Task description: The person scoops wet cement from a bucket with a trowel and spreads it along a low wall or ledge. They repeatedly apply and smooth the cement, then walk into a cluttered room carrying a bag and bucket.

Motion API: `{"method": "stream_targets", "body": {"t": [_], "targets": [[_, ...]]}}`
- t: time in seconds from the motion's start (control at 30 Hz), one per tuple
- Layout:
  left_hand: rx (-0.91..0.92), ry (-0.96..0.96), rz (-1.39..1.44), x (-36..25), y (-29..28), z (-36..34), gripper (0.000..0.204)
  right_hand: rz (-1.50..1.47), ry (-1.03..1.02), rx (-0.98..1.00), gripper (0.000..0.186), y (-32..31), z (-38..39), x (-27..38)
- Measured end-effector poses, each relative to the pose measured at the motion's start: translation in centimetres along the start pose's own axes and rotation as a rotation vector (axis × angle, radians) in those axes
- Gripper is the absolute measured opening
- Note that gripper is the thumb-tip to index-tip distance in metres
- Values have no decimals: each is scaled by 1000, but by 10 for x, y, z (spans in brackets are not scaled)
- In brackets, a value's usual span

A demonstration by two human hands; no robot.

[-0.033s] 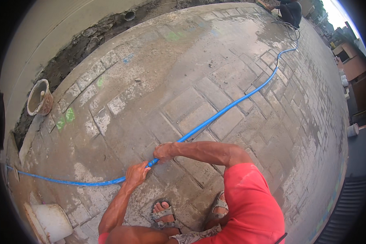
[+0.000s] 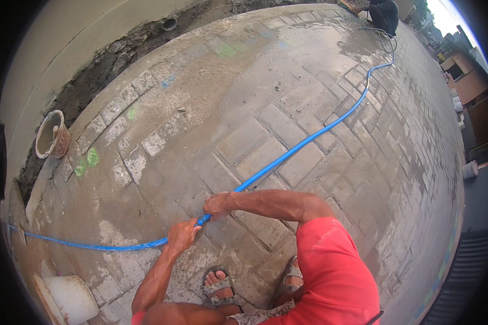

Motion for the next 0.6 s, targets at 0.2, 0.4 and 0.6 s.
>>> {"method": "stream_targets", "body": {"t": [0.2,0.4,0.6], "targets": [[413,-99,308,22,36,-10,23,-140,-16,87,33,5,3,6],[715,-296,537,21,43,-13,22,-217,37,-11,32,8,3,20],[196,-148,-264,-5,1,-19,15,-170,169,-172,27,13,7,15]]}}
Point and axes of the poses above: each hand's wrist, its own z-axis away from the middle knuckle, its own y-axis out of the palm, x = y × z, the point moved 5 cm from there along -z, towards the middle knuckle, and after that the axes turned 13 degrees about -z, right-handed, at the moved point
